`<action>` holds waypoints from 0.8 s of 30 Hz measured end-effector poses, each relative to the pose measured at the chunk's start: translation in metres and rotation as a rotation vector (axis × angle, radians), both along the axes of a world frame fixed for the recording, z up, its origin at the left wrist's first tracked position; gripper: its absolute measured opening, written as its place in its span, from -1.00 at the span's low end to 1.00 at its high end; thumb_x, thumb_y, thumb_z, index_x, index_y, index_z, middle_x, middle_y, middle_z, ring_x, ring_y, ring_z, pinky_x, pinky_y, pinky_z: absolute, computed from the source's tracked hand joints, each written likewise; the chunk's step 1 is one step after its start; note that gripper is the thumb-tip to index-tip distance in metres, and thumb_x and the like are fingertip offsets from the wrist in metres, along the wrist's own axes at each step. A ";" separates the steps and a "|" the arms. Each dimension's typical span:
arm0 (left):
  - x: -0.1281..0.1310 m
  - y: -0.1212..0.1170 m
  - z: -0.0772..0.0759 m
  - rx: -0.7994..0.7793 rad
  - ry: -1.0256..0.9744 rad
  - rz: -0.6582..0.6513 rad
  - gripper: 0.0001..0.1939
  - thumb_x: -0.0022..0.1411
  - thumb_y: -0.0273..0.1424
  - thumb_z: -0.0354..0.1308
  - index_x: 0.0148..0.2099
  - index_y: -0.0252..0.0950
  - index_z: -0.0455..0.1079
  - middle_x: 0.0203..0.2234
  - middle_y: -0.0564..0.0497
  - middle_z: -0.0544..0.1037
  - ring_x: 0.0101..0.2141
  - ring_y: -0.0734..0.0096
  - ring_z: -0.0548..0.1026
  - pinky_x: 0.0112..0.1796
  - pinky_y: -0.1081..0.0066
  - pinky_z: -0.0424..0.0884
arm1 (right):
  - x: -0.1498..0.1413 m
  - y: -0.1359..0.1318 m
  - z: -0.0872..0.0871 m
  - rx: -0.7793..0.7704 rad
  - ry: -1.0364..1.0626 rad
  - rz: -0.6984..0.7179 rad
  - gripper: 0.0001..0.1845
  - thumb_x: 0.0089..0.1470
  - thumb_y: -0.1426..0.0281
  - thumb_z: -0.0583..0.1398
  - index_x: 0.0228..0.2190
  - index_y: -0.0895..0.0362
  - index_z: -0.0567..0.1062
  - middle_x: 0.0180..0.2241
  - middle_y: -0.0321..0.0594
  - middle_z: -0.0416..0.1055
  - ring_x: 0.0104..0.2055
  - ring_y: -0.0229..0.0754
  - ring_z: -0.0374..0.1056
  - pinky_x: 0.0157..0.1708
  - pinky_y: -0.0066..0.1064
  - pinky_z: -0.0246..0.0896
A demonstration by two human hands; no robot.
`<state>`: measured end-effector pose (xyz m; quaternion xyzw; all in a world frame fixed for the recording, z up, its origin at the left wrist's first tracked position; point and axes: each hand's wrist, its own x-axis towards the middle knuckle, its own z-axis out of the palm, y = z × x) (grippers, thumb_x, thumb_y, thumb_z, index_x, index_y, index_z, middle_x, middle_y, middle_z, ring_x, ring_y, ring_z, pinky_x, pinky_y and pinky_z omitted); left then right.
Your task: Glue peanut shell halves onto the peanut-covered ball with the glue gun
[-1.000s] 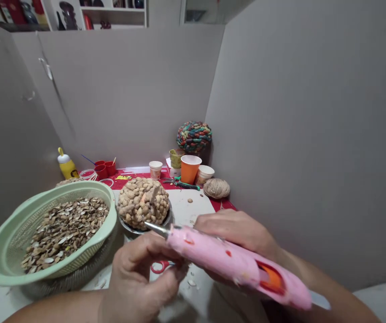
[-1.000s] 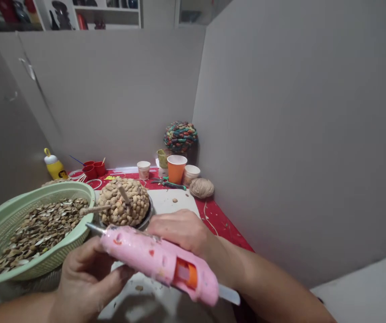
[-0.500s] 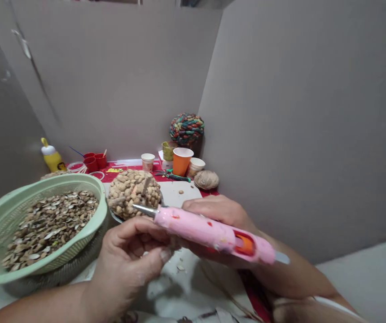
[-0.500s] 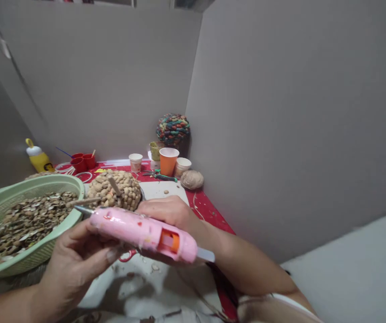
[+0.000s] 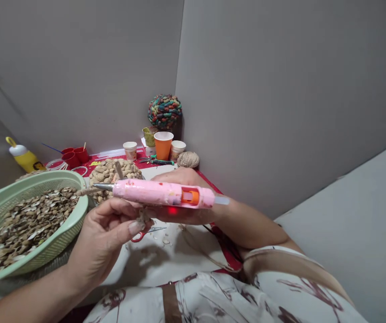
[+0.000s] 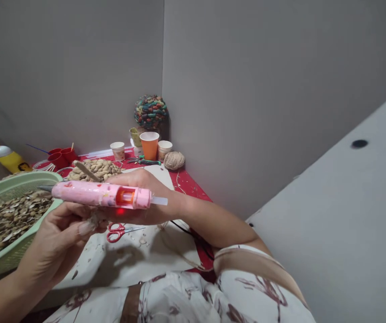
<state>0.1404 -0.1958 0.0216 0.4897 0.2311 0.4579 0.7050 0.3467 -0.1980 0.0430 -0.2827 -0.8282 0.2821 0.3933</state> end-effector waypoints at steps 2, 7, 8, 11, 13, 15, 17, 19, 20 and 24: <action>0.001 0.000 0.002 -0.002 -0.002 0.008 -0.81 -0.13 -0.43 0.57 -0.44 -0.25 0.62 -0.49 0.07 0.61 -0.47 0.50 0.59 -0.38 0.55 0.59 | 0.000 0.000 0.000 0.067 -0.007 -0.008 -0.71 0.21 0.22 0.22 -0.35 0.22 0.45 -0.38 -0.23 0.41 -0.37 -0.33 0.32 -0.31 -0.46 0.33; -0.001 0.000 0.003 0.008 0.005 0.028 -0.79 -0.15 -0.41 0.58 -0.48 -0.25 0.60 -0.51 0.07 0.58 -0.49 0.54 0.56 -0.41 0.57 0.57 | 0.003 -0.001 -0.002 0.081 -0.046 -0.052 -0.71 0.23 0.21 0.21 -0.30 0.22 0.47 -0.32 -0.23 0.45 -0.30 -0.31 0.36 -0.24 -0.47 0.35; -0.002 0.000 0.003 0.013 0.013 0.044 -0.78 -0.16 -0.40 0.58 -0.49 -0.25 0.59 -0.49 0.07 0.58 -0.48 0.54 0.56 -0.41 0.58 0.57 | 0.004 -0.001 -0.001 0.113 -0.028 -0.052 -0.71 0.22 0.21 0.22 -0.30 0.23 0.47 -0.32 -0.22 0.46 -0.30 -0.31 0.36 -0.24 -0.48 0.34; -0.004 0.003 0.002 0.053 0.049 0.123 -0.78 -0.15 -0.39 0.58 -0.48 -0.25 0.59 -0.39 0.05 0.61 -0.40 0.49 0.59 -0.33 0.55 0.58 | 0.010 -0.005 0.005 0.253 -0.008 -0.080 -0.73 0.21 0.24 0.24 -0.31 0.23 0.46 -0.34 -0.23 0.45 -0.32 -0.34 0.35 -0.25 -0.51 0.31; -0.006 0.005 0.000 0.119 0.061 0.174 -0.81 -0.10 -0.41 0.56 -0.47 -0.24 0.59 -0.37 0.06 0.62 -0.35 0.49 0.59 -0.26 0.54 0.59 | 0.017 -0.010 0.013 0.356 -0.072 -0.111 -0.78 0.24 0.30 0.22 -0.35 0.22 0.44 -0.39 -0.27 0.41 -0.36 -0.38 0.30 -0.29 -0.54 0.25; -0.007 0.006 -0.003 0.210 0.060 0.220 -0.86 -0.03 -0.43 0.52 -0.43 -0.21 0.60 -0.35 0.07 0.62 -0.31 0.52 0.59 -0.21 0.56 0.58 | 0.026 -0.017 0.021 0.470 -0.123 -0.114 -0.77 0.23 0.32 0.24 -0.39 0.21 0.41 -0.46 -0.33 0.33 -0.43 -0.41 0.20 -0.37 -0.55 0.17; -0.008 0.007 -0.007 0.297 0.077 0.279 -0.89 0.04 -0.46 0.48 -0.39 -0.20 0.61 -0.32 0.06 0.63 -0.27 0.52 0.59 -0.18 0.58 0.56 | 0.034 -0.026 0.028 0.495 -0.222 -0.116 -0.83 0.29 0.38 0.18 -0.33 0.22 0.40 -0.41 -0.28 0.34 -0.37 -0.37 0.20 -0.32 -0.52 0.16; -0.007 0.008 -0.010 0.382 0.110 0.352 -0.90 0.08 -0.50 0.44 -0.37 -0.20 0.61 -0.30 0.05 0.63 -0.22 0.51 0.59 -0.15 0.59 0.54 | 0.039 -0.034 0.032 0.458 -0.319 -0.132 -0.86 0.33 0.45 0.11 -0.31 0.22 0.40 -0.36 -0.22 0.35 -0.30 -0.34 0.22 -0.26 -0.48 0.15; -0.007 0.008 -0.012 0.432 0.126 0.387 -0.90 0.09 -0.51 0.43 -0.36 -0.21 0.61 -0.29 0.04 0.63 -0.21 0.49 0.59 -0.15 0.58 0.54 | 0.040 -0.038 0.034 0.423 -0.351 -0.140 -0.85 0.33 0.48 0.08 -0.32 0.22 0.39 -0.36 -0.22 0.35 -0.29 -0.34 0.22 -0.25 -0.47 0.14; -0.002 0.008 -0.013 0.605 0.175 0.523 -0.89 0.09 -0.50 0.42 -0.35 -0.24 0.56 -0.32 0.00 0.63 -0.24 0.41 0.61 -0.18 0.51 0.57 | 0.037 -0.047 0.039 0.343 -0.414 -0.110 -0.77 0.32 0.50 0.04 -0.42 0.17 0.28 -0.44 -0.30 0.26 -0.39 -0.36 0.11 -0.35 -0.47 0.03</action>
